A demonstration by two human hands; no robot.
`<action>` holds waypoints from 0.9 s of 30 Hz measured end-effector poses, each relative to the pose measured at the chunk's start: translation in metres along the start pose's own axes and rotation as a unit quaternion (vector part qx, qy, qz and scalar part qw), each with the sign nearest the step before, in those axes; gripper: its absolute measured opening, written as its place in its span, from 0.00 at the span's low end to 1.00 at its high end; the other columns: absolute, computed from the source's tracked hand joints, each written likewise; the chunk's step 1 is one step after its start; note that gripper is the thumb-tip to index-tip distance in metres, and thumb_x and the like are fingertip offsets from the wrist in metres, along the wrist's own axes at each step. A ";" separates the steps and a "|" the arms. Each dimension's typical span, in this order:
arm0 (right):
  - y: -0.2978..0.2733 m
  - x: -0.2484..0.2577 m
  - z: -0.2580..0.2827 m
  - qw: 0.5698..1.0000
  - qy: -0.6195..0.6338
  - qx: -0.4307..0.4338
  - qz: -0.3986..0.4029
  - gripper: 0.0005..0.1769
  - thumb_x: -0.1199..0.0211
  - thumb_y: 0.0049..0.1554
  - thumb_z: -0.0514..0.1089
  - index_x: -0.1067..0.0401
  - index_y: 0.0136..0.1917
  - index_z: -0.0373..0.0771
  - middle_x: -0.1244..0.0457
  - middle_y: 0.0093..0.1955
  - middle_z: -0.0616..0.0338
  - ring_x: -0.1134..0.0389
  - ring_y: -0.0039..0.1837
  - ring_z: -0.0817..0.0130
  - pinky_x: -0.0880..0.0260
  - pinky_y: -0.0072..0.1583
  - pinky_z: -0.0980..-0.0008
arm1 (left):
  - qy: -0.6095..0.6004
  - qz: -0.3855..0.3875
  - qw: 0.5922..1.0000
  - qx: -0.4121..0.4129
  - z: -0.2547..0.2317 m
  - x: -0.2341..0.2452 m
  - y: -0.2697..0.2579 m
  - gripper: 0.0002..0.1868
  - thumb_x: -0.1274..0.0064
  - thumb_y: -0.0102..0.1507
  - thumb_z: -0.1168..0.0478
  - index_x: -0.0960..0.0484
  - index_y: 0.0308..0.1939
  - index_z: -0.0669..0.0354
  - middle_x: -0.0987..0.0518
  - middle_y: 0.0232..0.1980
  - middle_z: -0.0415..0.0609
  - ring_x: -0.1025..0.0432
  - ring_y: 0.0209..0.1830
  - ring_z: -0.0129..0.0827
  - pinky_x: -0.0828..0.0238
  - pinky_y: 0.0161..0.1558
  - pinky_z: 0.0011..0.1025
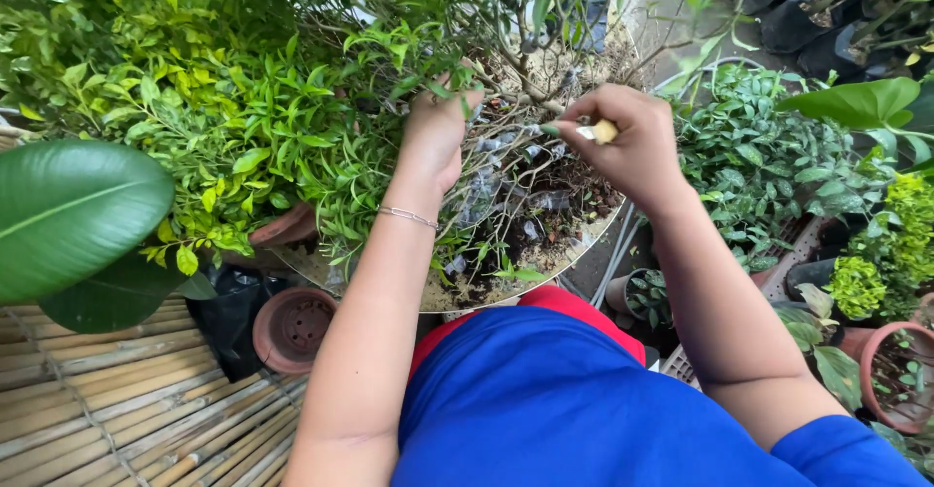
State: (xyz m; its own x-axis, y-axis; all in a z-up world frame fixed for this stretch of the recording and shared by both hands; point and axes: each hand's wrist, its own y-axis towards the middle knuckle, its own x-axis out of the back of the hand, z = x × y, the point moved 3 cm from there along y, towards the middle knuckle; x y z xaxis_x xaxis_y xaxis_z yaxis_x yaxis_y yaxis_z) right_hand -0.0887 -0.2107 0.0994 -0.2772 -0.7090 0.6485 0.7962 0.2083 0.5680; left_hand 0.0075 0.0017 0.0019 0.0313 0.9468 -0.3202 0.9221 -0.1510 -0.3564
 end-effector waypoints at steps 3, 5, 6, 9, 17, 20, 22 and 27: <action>-0.002 0.013 0.007 0.989 0.030 -0.109 0.095 0.08 0.26 0.60 0.44 0.23 0.48 0.41 0.35 0.37 0.64 0.35 0.39 0.72 0.37 0.42 0.70 | 0.043 -0.007 0.997 -0.067 -0.013 -0.011 -0.018 0.28 0.40 0.62 0.64 0.26 0.66 0.60 0.20 0.61 0.48 0.29 0.56 0.21 0.39 0.58 0.26; 0.004 0.020 0.029 0.951 0.085 -0.246 0.170 0.28 0.32 0.55 0.47 0.31 0.68 0.43 0.40 0.37 0.61 0.40 0.38 0.74 0.38 0.41 0.73 | 0.232 -0.069 0.969 -0.039 -0.040 -0.024 -0.053 0.23 0.44 0.65 0.57 0.24 0.63 0.56 0.20 0.61 0.47 0.23 0.56 0.29 0.27 0.59 0.30; 0.001 0.019 0.024 0.951 0.084 -0.246 0.168 0.28 0.32 0.55 0.47 0.31 0.68 0.43 0.40 0.37 0.61 0.40 0.38 0.74 0.38 0.41 0.73 | 0.233 -0.068 0.969 -0.040 -0.039 -0.024 -0.055 0.23 0.44 0.65 0.57 0.24 0.63 0.56 0.20 0.61 0.47 0.23 0.56 0.29 0.27 0.59 0.30; -0.007 0.012 0.013 0.953 0.137 -0.199 0.180 0.31 0.37 0.61 0.50 0.40 0.73 0.38 0.41 0.47 0.62 0.41 0.46 0.77 0.36 0.47 0.75 | 0.358 -0.069 0.931 0.014 -0.007 -0.011 -0.044 0.17 0.52 0.72 0.55 0.17 0.63 0.48 0.14 0.51 0.60 0.21 0.50 0.46 0.25 0.54 0.40; 0.000 -0.010 0.011 0.982 0.114 -0.117 0.091 0.14 0.33 0.63 0.44 0.25 0.61 0.39 0.34 0.46 0.60 0.33 0.47 0.74 0.33 0.50 0.71 | 0.391 -0.068 0.874 -0.282 0.001 -0.009 -0.042 0.14 0.46 0.68 0.65 0.23 0.57 0.63 0.18 0.52 0.51 0.20 0.50 0.33 0.22 0.50 0.29; 0.015 -0.010 0.025 0.998 0.024 -0.065 0.013 0.12 0.30 0.59 0.39 0.20 0.57 0.41 0.35 0.38 0.55 0.34 0.40 0.66 0.33 0.45 0.68 | 0.239 -0.002 0.922 -0.304 0.027 0.003 -0.030 0.21 0.50 0.64 0.72 0.29 0.62 0.63 0.20 0.59 0.51 0.21 0.54 0.34 0.19 0.53 0.28; 0.018 -0.016 0.025 0.997 0.031 -0.060 0.035 0.13 0.30 0.58 0.38 0.20 0.58 0.42 0.34 0.38 0.54 0.33 0.40 0.64 0.32 0.45 0.67 | 0.331 -0.045 0.882 -0.331 0.022 0.001 -0.045 0.20 0.48 0.63 0.72 0.27 0.60 0.62 0.20 0.57 0.51 0.21 0.53 0.35 0.21 0.50 0.29; 0.023 -0.030 0.005 0.996 0.054 -0.012 0.070 0.15 0.36 0.62 0.36 0.22 0.62 0.43 0.29 0.48 0.51 0.27 0.48 0.58 0.28 0.53 0.62 | 0.346 -0.092 0.821 -0.445 0.012 -0.008 -0.066 0.20 0.45 0.64 0.74 0.27 0.60 0.62 0.22 0.58 0.53 0.25 0.58 0.39 0.26 0.58 0.34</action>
State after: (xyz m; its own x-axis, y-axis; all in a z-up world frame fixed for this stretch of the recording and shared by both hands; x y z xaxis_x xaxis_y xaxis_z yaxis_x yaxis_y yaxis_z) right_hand -0.0644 -0.1810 0.0957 -0.1043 -0.7423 0.6619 0.8364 0.2947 0.4622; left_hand -0.0576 0.0006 0.0176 -0.2115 0.9118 0.3521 0.8429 -0.0122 0.5379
